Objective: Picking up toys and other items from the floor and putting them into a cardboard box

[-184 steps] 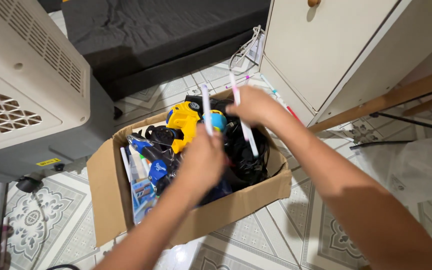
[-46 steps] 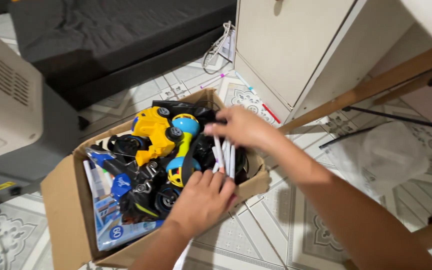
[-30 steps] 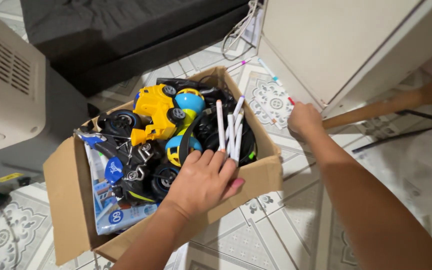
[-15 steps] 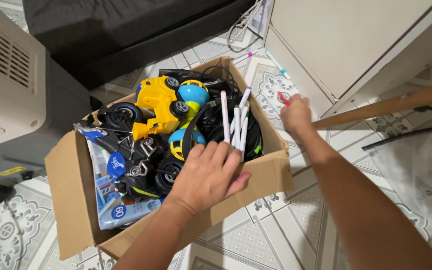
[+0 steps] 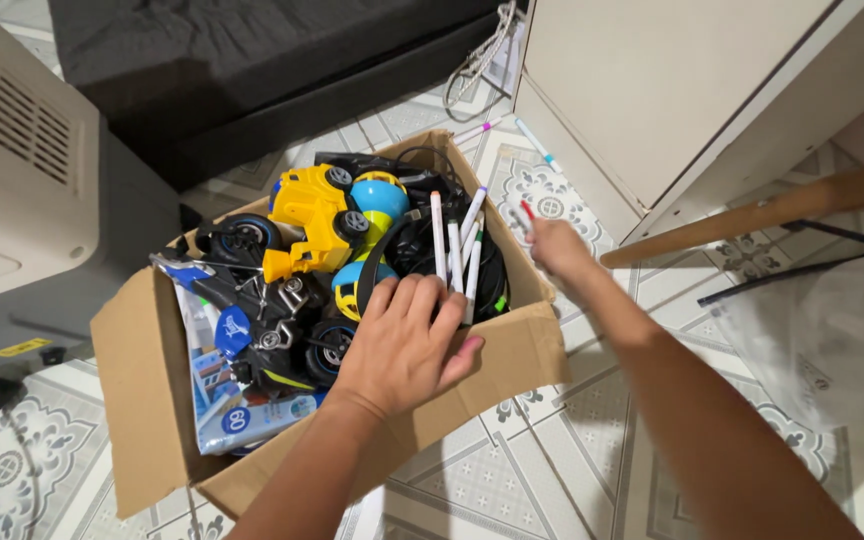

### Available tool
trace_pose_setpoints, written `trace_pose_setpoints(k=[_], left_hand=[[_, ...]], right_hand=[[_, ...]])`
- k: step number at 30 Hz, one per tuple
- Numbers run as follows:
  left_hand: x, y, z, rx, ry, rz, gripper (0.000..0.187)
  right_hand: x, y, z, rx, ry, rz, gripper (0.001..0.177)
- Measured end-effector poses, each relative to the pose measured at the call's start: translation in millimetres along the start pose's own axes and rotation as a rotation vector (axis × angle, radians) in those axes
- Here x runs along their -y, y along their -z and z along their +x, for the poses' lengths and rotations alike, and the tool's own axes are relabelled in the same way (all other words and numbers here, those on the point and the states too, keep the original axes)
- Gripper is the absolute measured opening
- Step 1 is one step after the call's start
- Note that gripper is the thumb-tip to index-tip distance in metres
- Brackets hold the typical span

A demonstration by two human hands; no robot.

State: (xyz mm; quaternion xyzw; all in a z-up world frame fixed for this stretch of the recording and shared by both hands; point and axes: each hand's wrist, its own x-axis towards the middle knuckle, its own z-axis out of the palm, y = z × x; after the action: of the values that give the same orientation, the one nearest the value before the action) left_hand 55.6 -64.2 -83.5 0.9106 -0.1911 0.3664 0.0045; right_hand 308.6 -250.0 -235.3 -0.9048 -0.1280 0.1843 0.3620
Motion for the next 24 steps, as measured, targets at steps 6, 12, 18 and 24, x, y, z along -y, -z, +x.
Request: trace_pose_setpoints(k=[6, 12, 18, 24], left_hand=[[-1, 0, -1, -0.009, -0.001, -0.001, 0.036], [-2, -2, -2, -0.009, 0.007, 0.031, 0.037], [-4, -4, -3, 0.0, 0.053, 0.016, 0.038], [-3, 3, -2, -0.059, 0.213, 0.109, 0.037]], right_hand=[[134, 85, -107, 0.29, -0.024, 0.977, 0.016], [171, 90, -130, 0.292, 0.105, 0.668, 0.02], [182, 89, -135, 0.287, 0.115, 0.333, 0.024], [202, 85, -144, 0.211, 0.145, -0.063, 0.035]])
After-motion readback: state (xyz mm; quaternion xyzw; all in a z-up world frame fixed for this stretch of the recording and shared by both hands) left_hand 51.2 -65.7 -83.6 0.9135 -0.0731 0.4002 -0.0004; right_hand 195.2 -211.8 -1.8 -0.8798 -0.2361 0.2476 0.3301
